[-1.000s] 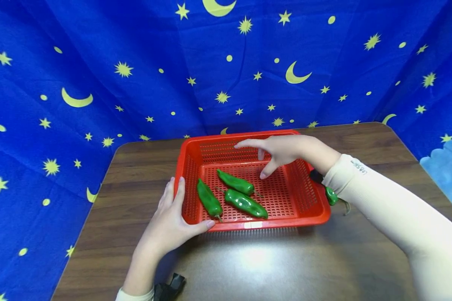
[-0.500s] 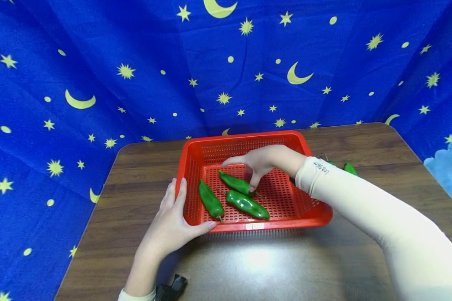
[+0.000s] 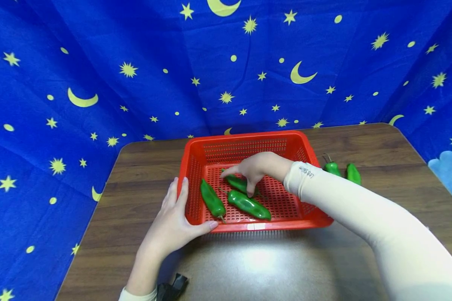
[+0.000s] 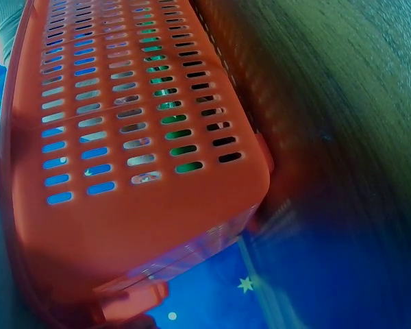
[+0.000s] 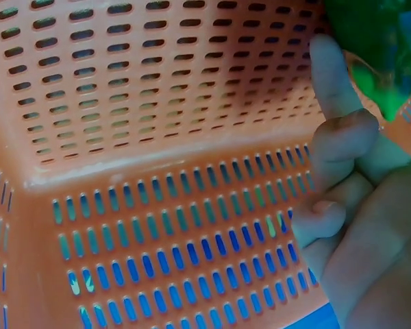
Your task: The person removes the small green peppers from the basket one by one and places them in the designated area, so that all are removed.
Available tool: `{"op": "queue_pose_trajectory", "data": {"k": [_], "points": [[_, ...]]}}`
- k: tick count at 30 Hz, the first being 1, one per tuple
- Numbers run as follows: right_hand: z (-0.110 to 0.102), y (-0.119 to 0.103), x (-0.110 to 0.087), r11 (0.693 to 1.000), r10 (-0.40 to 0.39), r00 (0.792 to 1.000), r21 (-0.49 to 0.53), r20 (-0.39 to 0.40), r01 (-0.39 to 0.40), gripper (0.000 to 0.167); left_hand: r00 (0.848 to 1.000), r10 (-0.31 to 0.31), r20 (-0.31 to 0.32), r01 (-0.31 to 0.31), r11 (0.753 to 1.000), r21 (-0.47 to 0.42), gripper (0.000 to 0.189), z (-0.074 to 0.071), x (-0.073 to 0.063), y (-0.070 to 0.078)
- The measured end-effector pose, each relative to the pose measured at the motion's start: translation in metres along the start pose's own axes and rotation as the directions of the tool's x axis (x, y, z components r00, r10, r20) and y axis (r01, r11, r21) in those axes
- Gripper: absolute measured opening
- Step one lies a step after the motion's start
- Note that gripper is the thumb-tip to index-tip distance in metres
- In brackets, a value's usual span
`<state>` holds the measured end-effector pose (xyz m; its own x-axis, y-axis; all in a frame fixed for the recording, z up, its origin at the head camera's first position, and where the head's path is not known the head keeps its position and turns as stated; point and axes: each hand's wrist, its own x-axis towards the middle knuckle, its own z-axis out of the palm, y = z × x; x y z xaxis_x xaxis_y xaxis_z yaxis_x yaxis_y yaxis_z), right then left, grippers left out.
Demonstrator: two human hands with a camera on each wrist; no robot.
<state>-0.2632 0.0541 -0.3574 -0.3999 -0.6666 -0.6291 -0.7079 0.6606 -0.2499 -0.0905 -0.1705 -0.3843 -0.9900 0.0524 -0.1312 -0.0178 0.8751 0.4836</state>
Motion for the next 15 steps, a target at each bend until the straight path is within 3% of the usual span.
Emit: {"op": "queue_pose_trajectory", "data": {"k": [8,15], "points": [[0.0064,0.0006,0.0040,0.997,0.068,0.998,0.031,0.018,-0.069,0.105,1.000,0.001,-0.007,-0.001,1.000,0.002,0.130,-0.0003,-0.0005,0.0015],[0.0083,0.0055,0.0029,0.994,0.043,0.999,0.097,-0.029,-0.040,0.102,1.000,0.009,-0.006,-0.009,1.000,-0.008,0.130,-0.0015,-0.0008,0.0009]]}}
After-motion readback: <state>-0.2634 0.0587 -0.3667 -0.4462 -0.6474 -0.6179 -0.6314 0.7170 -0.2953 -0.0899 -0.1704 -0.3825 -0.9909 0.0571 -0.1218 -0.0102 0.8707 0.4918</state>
